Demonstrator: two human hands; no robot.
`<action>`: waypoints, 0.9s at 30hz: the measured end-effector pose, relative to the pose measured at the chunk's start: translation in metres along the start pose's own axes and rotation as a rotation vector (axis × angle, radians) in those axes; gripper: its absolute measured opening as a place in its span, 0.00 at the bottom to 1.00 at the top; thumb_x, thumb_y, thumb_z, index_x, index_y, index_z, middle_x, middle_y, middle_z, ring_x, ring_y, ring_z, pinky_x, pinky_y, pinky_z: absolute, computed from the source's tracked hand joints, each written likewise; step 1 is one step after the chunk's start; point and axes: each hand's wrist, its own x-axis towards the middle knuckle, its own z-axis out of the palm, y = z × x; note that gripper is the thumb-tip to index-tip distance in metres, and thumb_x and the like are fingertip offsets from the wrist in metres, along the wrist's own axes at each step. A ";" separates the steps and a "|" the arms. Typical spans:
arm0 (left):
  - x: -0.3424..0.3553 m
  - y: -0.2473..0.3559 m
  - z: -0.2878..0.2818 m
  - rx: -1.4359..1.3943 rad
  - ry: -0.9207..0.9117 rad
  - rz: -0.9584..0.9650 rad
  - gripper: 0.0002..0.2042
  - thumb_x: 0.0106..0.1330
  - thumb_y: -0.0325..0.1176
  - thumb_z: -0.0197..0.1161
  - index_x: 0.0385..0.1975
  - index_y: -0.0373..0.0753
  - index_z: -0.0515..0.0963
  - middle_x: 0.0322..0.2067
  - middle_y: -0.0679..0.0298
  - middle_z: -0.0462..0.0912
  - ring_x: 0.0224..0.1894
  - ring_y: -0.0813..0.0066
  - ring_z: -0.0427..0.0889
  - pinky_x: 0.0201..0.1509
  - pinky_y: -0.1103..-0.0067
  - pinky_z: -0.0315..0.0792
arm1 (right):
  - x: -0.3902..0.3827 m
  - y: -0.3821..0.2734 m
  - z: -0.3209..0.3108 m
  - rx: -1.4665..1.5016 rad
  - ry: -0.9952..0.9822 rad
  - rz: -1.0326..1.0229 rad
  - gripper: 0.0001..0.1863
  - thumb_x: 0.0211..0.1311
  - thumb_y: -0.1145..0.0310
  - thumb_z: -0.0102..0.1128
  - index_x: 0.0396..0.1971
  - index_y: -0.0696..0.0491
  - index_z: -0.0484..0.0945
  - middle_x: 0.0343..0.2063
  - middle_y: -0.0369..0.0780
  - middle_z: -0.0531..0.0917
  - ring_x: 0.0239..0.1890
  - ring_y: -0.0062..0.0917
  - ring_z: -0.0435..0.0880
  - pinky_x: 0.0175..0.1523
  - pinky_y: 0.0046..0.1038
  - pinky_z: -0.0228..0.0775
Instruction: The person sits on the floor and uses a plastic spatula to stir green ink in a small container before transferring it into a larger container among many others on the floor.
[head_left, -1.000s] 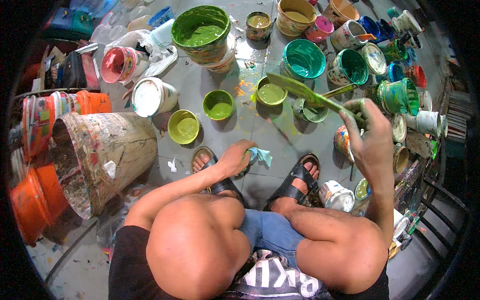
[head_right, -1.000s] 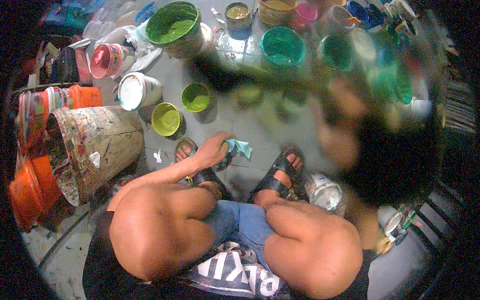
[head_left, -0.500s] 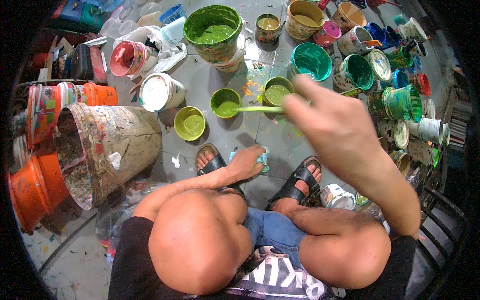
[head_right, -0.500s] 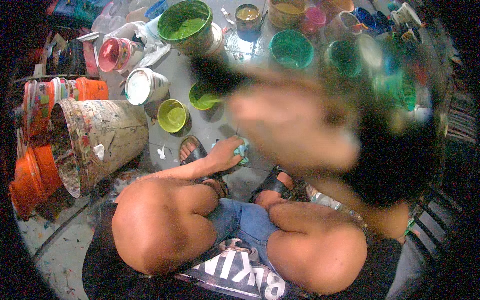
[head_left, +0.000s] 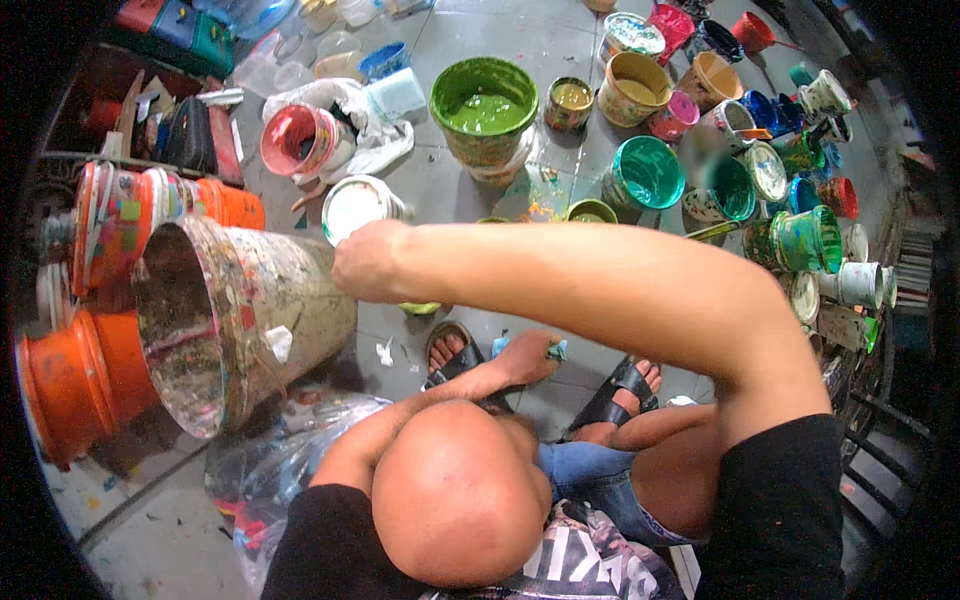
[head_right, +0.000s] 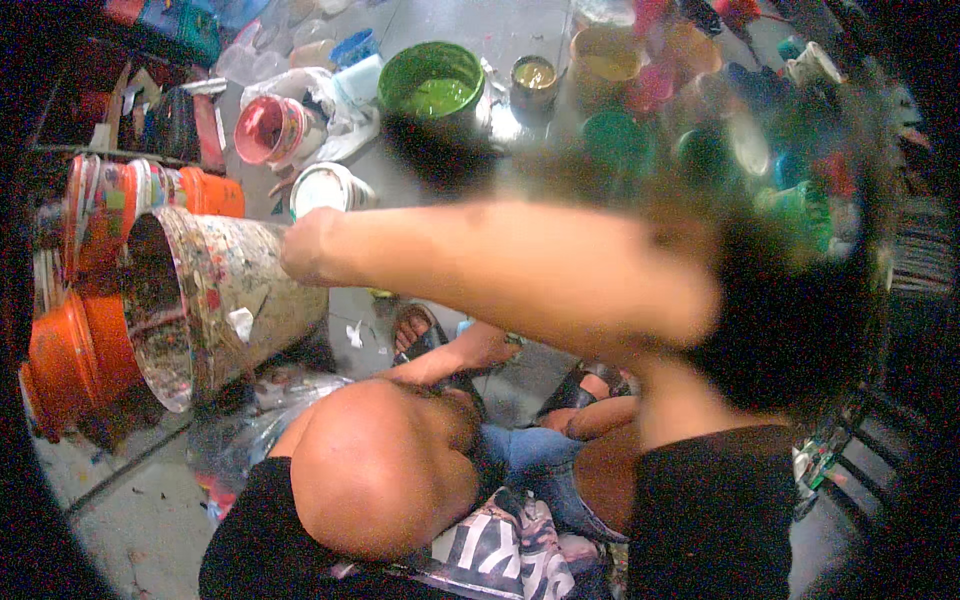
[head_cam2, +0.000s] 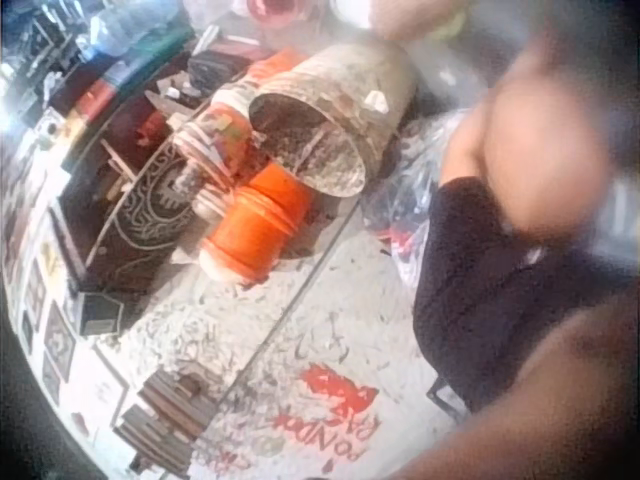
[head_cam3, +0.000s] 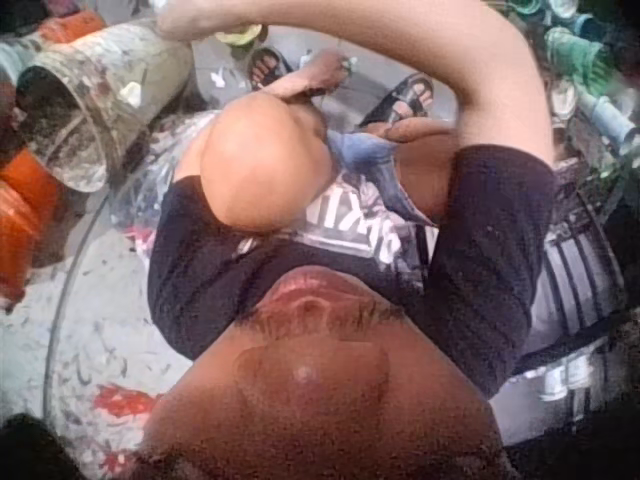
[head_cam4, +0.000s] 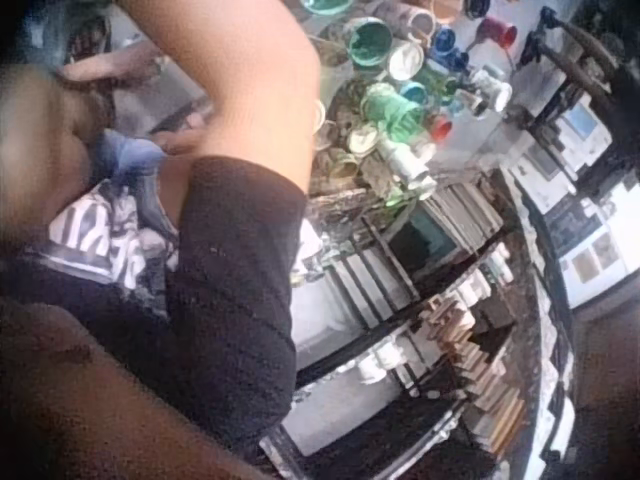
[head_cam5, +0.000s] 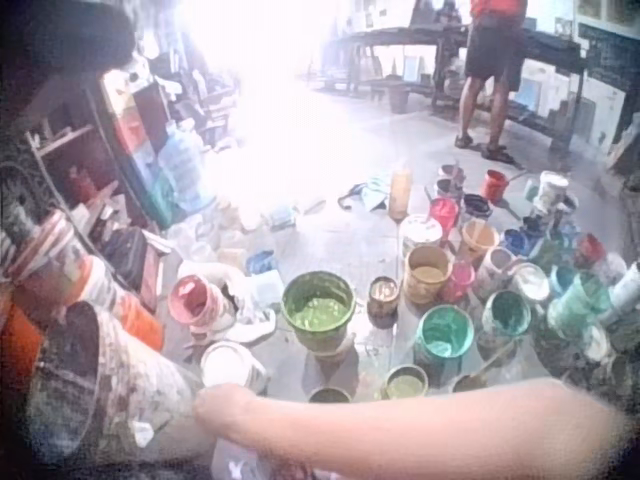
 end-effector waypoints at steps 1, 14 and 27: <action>0.005 0.002 0.000 -0.021 0.000 0.013 0.21 0.49 0.34 0.64 0.46 0.38 0.77 0.46 0.44 0.77 0.52 0.44 0.73 0.56 0.60 0.67 | 0.009 0.007 0.012 -0.019 -0.008 0.012 0.10 0.52 0.72 0.60 0.35 0.57 0.83 0.38 0.48 0.83 0.37 0.36 0.87 0.42 0.35 0.79; 0.042 0.090 -0.140 -0.347 -0.380 -0.256 0.18 0.72 0.40 0.47 0.55 0.39 0.72 0.59 0.55 0.71 0.59 0.73 0.71 0.64 0.77 0.63 | -0.181 0.044 -0.010 -0.064 0.545 -0.085 0.25 0.57 0.59 0.54 0.54 0.53 0.72 0.44 0.45 0.74 0.40 0.31 0.77 0.35 0.30 0.73; 0.120 0.344 -0.328 -1.221 0.070 -0.452 0.23 0.72 0.31 0.39 0.67 0.37 0.59 0.60 0.55 0.69 0.60 0.66 0.71 0.66 0.72 0.65 | -0.270 0.012 -0.120 0.208 1.152 0.530 0.36 0.42 0.58 0.62 0.54 0.61 0.70 0.55 0.51 0.71 0.58 0.42 0.69 0.58 0.39 0.63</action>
